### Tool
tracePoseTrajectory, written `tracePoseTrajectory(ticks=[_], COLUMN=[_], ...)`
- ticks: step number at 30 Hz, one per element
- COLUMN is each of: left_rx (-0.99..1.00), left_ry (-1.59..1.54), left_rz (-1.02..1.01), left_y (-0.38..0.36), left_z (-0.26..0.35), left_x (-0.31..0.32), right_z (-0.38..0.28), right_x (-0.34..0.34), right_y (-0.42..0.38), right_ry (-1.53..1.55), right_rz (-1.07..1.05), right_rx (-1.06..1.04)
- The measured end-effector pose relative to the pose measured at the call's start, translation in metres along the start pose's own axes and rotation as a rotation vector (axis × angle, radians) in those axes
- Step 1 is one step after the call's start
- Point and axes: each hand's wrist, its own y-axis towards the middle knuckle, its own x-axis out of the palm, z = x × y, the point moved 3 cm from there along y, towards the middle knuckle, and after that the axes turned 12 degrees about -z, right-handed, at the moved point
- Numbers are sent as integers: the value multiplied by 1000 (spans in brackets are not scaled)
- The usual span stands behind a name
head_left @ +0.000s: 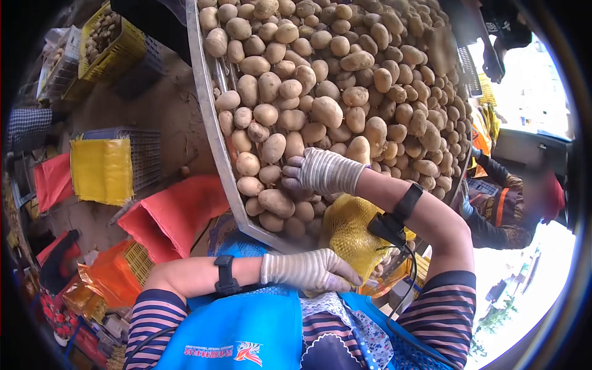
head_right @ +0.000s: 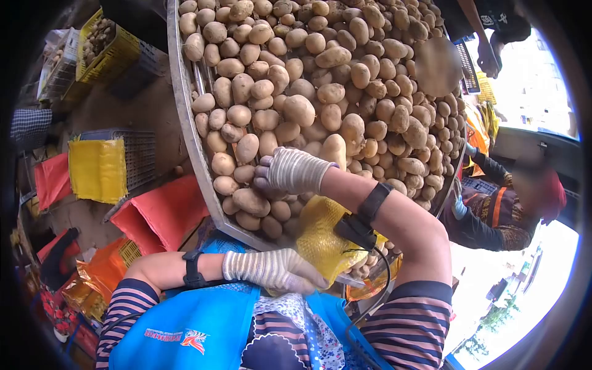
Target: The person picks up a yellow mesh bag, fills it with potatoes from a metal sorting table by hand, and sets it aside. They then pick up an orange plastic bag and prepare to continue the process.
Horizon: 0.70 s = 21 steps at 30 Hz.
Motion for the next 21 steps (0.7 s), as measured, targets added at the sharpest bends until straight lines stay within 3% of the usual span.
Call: tracePoseTrajectory(ticks=[1,3,4,5,6,7,11,13,14,21], left_rx=[30,65,63,59,163,177,228,326,348,640], left_ry=[26,74,48,30,161,67,-23,105,89,-186], left_rz=[32,63,107,146,195,223,428,535,585,800], left_y=[-1,-4,-9,-13,-12,-16,-33,-41,-44,-41], left_z=[0,4,7,9,7,1,6,17,16,7], left_x=[1,3,5,5,5,6,10,15,15,11], right_z=[0,8,10,7,4,1,-49,-80,-98,-177], right_x=[-3,-25,-27,-40,-37,-30,-11,-1,3,60], right_y=[-3,-23,-42,-60,-73,-89,-146,-162,-170,-187], right_ry=[-12,581,900,1235,1411,1560,2098,2077,2063,2085], right_rz=[-1,-98,177,203,488,787,1234,1471,1568,2192], right_rx=[0,362,378,524,446,350,54,33,138,-34])
